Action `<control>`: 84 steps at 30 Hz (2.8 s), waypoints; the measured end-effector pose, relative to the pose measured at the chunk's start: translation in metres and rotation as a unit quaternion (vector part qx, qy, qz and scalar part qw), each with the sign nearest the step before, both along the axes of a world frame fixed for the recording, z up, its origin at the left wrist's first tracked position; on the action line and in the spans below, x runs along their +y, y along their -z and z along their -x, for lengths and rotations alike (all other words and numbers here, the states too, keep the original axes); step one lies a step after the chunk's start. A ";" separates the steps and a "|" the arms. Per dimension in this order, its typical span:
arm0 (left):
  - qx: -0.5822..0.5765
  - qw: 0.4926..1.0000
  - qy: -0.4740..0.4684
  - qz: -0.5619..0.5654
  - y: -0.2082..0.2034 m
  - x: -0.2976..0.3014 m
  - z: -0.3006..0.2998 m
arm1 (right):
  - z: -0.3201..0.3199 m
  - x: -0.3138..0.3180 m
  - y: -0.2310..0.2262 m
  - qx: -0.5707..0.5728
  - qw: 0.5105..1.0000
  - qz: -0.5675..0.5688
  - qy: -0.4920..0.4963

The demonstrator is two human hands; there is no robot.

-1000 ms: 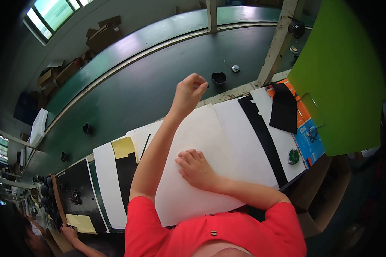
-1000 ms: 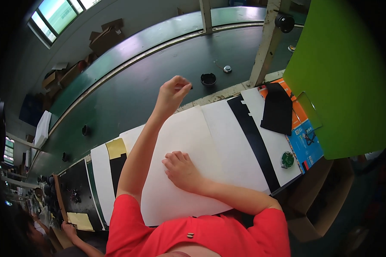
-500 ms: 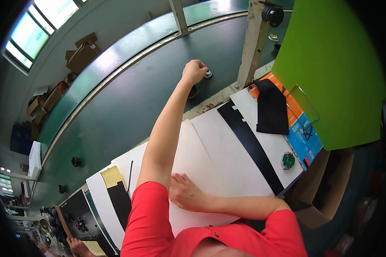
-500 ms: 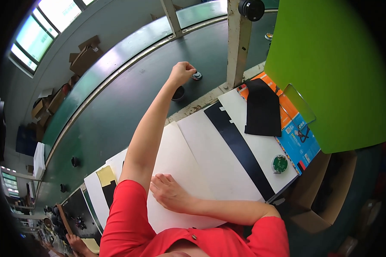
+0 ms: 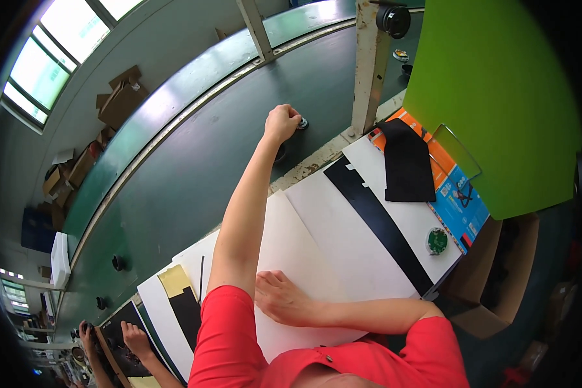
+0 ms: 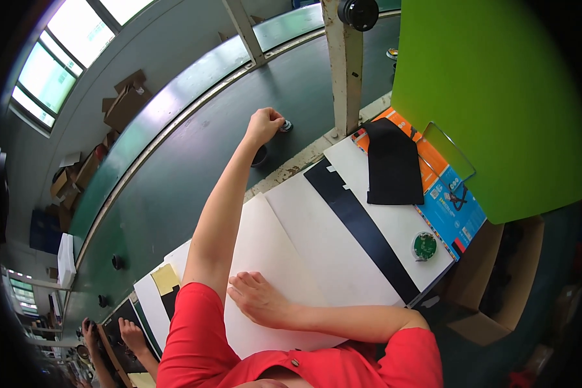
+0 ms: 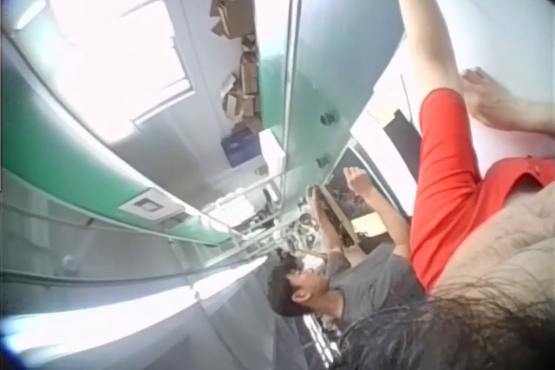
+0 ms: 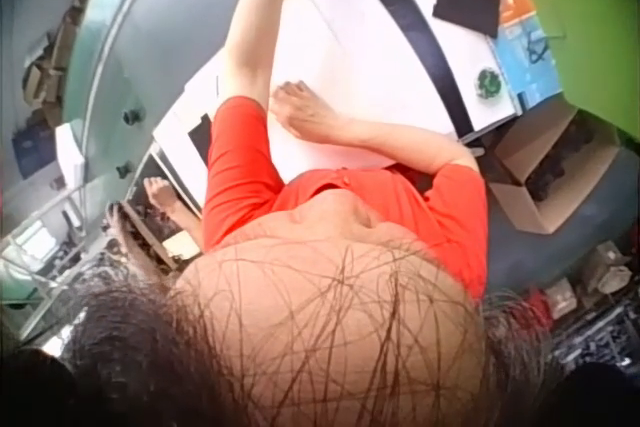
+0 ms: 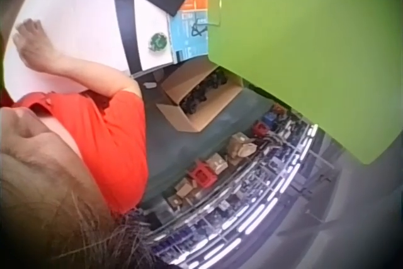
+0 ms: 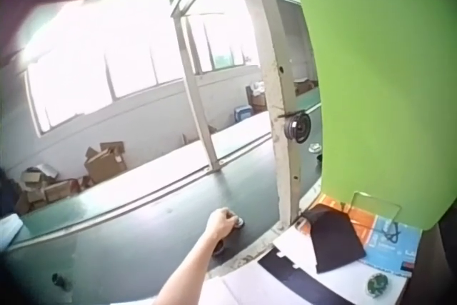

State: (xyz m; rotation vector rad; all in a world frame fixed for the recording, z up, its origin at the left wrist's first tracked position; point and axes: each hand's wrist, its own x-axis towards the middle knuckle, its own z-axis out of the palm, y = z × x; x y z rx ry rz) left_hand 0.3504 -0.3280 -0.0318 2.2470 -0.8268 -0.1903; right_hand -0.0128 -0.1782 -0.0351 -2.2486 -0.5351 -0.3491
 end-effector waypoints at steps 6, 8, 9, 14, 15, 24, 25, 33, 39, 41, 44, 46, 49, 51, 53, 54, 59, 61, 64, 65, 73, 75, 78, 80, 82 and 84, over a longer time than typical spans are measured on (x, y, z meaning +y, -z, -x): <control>-0.043 0.999 -0.005 -0.007 0.004 0.000 0.009 | -0.001 -0.004 0.004 0.008 1.000 0.000 -0.004; -0.114 0.992 -0.005 -0.044 0.002 0.008 0.006 | -0.004 0.000 0.004 0.005 1.000 0.000 -0.006; -0.086 0.996 -0.011 -0.016 0.001 0.008 0.008 | -0.004 -0.001 0.006 0.003 1.000 -0.001 -0.011; -0.095 0.995 0.034 -0.004 0.003 0.020 0.003 | -0.005 0.002 0.007 -0.022 1.000 0.002 -0.005; -0.079 0.996 0.047 -0.014 0.003 0.020 0.005 | -0.004 0.002 0.007 -0.020 1.000 0.006 -0.002; -0.250 0.960 -0.027 0.120 -0.041 0.074 0.055 | -0.002 0.009 0.016 -0.032 0.999 0.026 0.000; -0.208 0.968 -0.017 0.138 -0.045 0.086 0.071 | -0.002 0.009 0.017 -0.025 0.999 0.048 0.002; 0.046 0.977 -0.089 0.186 -0.028 0.207 0.213 | -0.005 0.003 0.013 -0.051 0.997 0.057 0.024; 0.017 0.968 -0.202 0.144 -0.004 0.282 0.277 | -0.004 0.006 0.009 -0.045 0.997 0.056 0.001; -0.007 0.971 -0.194 0.140 -0.009 0.291 0.287 | -0.003 0.002 0.008 -0.057 0.997 0.043 0.012; -0.052 0.970 -0.207 0.112 -0.016 0.311 0.306 | -0.001 0.007 0.000 -0.039 0.998 0.053 0.013; -0.072 0.970 -0.211 0.092 -0.031 0.322 0.320 | -0.002 0.010 -0.001 -0.036 0.998 0.060 -0.005; -0.130 0.952 -0.274 0.047 -0.045 0.353 0.324 | 0.000 0.010 -0.006 -0.023 0.997 0.080 -0.002; -0.182 0.924 -0.331 -0.056 -0.043 0.380 0.328 | 0.000 0.009 -0.007 -0.018 0.996 0.084 -0.011; -0.159 0.890 -0.396 -0.162 -0.035 0.409 0.340 | 0.000 0.009 -0.007 -0.003 0.996 0.086 -0.006; -0.144 0.869 -0.423 -0.215 -0.032 0.423 0.345 | 0.000 0.010 -0.008 -0.004 0.996 0.086 -0.015; 0.006 0.875 -0.430 -0.224 -0.027 0.455 0.368 | -0.001 0.011 -0.007 -0.002 0.996 0.091 -0.010; -0.010 0.875 -0.428 -0.224 -0.026 0.463 0.368 | 0.000 0.012 -0.010 0.002 0.996 0.090 -0.012; -0.042 0.883 -0.413 -0.220 -0.028 0.468 0.361 | 0.000 0.009 -0.011 0.001 0.996 0.089 -0.008; -0.033 0.881 -0.405 -0.242 -0.030 0.469 0.360 | 0.000 0.009 -0.010 -0.002 0.996 0.085 -0.007; -0.137 0.932 -0.331 -0.058 -0.049 0.408 0.344 | 0.000 0.011 -0.012 -0.006 0.997 0.082 -0.004; -0.113 0.956 -0.264 0.057 -0.044 0.379 0.329 | 0.000 0.009 -0.010 -0.004 0.997 0.077 0.005; 0.002 0.966 -0.212 0.151 -0.038 0.341 0.314 | -0.001 0.010 -0.007 -0.002 0.998 0.065 0.013; 0.044 0.957 -0.204 0.201 -0.035 0.320 0.301 | -0.002 0.007 -0.007 -0.002 1.000 0.028 0.009; 0.089 0.945 -0.192 0.248 -0.021 0.310 0.291 | -0.003 0.009 -0.003 -0.009 1.000 0.013 0.013; 0.112 0.923 -0.218 0.297 0.000 0.302 0.285 | -0.005 0.004 -0.002 -0.018 0.999 0.005 0.030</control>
